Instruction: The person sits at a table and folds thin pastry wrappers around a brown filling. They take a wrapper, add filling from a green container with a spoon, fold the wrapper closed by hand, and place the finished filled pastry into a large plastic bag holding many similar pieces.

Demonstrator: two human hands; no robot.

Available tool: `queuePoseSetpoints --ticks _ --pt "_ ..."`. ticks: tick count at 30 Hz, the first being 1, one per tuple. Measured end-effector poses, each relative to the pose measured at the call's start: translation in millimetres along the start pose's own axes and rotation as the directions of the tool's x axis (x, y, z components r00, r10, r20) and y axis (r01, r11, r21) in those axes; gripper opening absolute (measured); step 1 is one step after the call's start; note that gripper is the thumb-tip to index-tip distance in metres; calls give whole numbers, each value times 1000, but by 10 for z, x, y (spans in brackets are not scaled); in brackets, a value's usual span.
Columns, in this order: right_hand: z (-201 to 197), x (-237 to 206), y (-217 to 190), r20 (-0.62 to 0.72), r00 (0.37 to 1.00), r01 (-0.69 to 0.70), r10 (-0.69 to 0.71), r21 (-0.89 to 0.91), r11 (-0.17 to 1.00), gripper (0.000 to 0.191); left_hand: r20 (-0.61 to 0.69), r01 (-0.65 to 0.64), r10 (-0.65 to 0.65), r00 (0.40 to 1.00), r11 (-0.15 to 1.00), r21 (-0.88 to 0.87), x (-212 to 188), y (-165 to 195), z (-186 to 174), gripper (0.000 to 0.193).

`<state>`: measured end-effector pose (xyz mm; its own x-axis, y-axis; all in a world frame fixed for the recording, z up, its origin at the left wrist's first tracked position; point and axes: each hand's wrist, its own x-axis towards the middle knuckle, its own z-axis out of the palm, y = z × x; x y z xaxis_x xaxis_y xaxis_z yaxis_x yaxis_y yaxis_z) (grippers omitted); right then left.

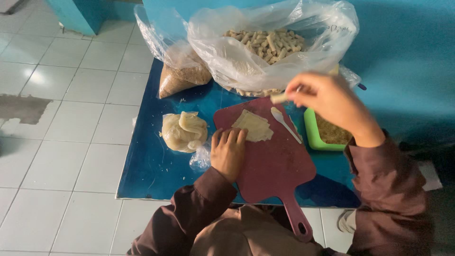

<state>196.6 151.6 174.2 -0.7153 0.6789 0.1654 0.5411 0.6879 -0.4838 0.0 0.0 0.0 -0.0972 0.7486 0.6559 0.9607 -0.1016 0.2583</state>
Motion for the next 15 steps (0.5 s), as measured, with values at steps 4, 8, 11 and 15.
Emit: queuePoseSetpoints --ticks 4,8,11,15 --pt "-302 -124 -233 -452 869 218 -204 -20 976 24 6 25 -25 1000 999 41 20 -8 -59 34" --pt "-182 -340 69 -440 889 -111 -129 -479 871 22 -16 21 -20 1000 996 90 49 8 -80 25" --pt "9 -547 602 -204 972 -199 113 -469 860 22 -19 42 -40 999 996 76 56 -3 -75 23" --pt "262 -782 1169 21 985 -108 173 -704 702 36 -50 89 -84 995 990 108 74 13 -37 25"
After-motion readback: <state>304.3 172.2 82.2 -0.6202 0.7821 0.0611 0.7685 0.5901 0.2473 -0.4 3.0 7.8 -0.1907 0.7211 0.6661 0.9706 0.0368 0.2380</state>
